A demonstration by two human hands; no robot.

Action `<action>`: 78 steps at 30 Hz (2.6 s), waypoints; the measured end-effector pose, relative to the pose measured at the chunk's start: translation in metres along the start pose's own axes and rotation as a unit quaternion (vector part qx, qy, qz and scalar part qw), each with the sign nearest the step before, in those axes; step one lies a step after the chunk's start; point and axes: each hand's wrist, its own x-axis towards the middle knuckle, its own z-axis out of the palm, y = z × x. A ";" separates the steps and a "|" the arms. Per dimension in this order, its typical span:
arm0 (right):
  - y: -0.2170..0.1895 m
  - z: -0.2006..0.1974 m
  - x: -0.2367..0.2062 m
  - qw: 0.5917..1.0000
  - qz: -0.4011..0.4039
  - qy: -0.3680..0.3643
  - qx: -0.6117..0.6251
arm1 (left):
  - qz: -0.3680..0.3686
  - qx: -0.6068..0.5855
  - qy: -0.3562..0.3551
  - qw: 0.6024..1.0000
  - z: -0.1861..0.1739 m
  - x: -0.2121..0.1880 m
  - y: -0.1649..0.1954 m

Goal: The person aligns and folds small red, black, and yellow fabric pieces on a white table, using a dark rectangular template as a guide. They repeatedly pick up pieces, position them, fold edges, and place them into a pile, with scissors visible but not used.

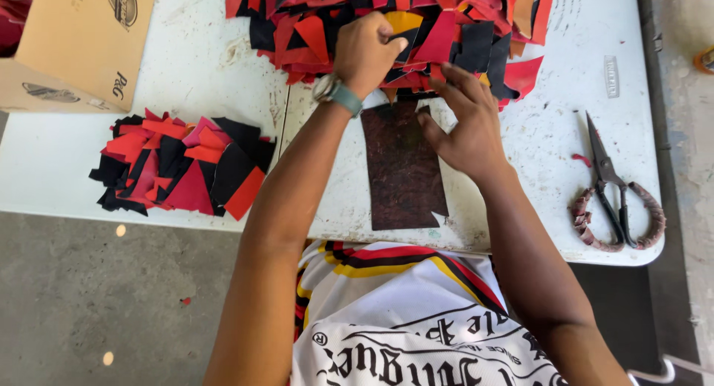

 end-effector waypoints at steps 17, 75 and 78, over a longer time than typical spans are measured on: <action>0.046 0.055 0.057 0.941 0.080 -0.207 -0.257 | 0.029 0.037 -0.014 0.999 0.010 0.026 -0.006; 0.053 -0.004 -0.032 0.721 0.310 -0.173 0.595 | -0.158 -0.435 -0.227 0.857 -0.033 -0.171 0.014; 0.069 -0.012 -0.031 0.783 0.265 -0.151 0.542 | -0.187 -0.439 -0.222 0.850 -0.035 -0.179 0.013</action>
